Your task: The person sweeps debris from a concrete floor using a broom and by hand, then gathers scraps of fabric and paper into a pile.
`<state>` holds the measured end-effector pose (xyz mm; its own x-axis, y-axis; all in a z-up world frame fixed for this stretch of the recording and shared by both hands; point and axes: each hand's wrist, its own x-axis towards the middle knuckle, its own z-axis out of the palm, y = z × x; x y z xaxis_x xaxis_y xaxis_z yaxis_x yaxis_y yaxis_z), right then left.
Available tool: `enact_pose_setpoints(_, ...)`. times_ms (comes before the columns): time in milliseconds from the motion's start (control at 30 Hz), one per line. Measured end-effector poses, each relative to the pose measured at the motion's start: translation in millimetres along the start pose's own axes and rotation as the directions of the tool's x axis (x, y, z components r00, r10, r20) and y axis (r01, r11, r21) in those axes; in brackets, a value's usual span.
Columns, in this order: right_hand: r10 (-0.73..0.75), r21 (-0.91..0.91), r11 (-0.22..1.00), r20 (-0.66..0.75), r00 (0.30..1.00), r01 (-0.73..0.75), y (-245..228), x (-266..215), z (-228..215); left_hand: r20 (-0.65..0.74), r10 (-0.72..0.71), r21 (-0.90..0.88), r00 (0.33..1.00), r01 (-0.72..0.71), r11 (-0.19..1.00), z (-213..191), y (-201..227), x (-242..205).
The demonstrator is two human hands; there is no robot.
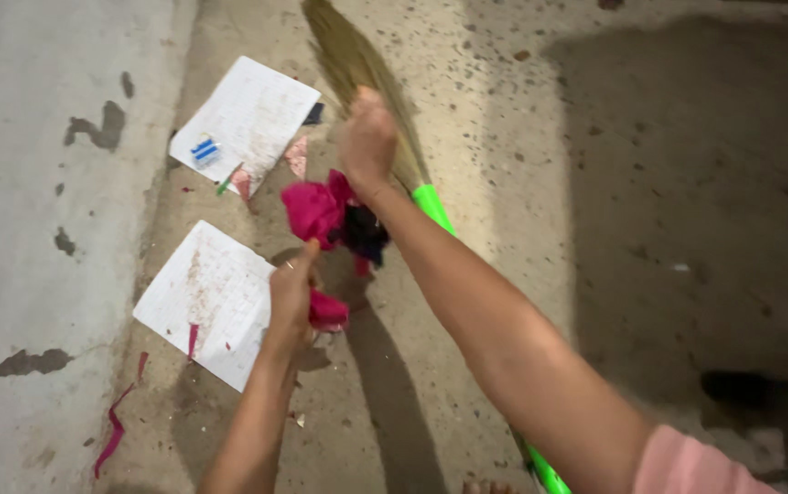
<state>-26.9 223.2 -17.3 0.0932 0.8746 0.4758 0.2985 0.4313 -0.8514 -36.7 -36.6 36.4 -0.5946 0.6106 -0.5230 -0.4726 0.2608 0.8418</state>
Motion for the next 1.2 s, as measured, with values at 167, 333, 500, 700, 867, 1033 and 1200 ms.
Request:
enact_pose_setpoints(167,-0.179,-0.081,0.98,0.025,0.983,0.181,-42.1,25.7,-29.4,0.139,0.273,-0.114,0.952,-0.259,0.959,39.8,28.1,-32.9)
enact_pose_setpoints(333,0.054,-0.025,0.998,-0.056,0.997,-0.056,-109.8,68.8,-19.7,0.174,0.533,-0.122,0.828,-0.519,0.846,53.9,66.5,-45.2)
enact_pose_setpoints(500,0.013,-0.035,0.999,0.208,0.978,-0.006,-106.1,37.8,-26.7,0.272,0.514,0.321,0.814,-0.58,0.748,4.5,71.3,-55.3)
enact_pose_setpoints(700,0.119,-0.091,0.987,0.967,0.226,-0.132,-94.7,8.4,-79.4,0.33,0.389,0.262,0.86,-0.479,0.837,-34.5,76.9,-2.3)
enact_pose_setpoints(867,-0.269,0.172,0.923,0.929,0.255,0.345,-65.4,-5.8,-91.5,0.453,0.332,0.115,0.827,-0.423,0.899,0.2,53.8,40.5)
enact_pose_setpoints(1033,-0.114,-0.389,0.687,0.777,0.619,0.615,-41.3,25.7,-101.9,0.593,0.395,0.142,0.702,-0.574,0.807,49.9,47.7,48.5)
enact_pose_setpoints(1200,-0.312,-0.709,0.574,0.272,0.91,0.409,19.1,91.6,-146.6,0.627,0.201,0.407,0.753,-0.536,0.739,36.6,60.9,35.5)
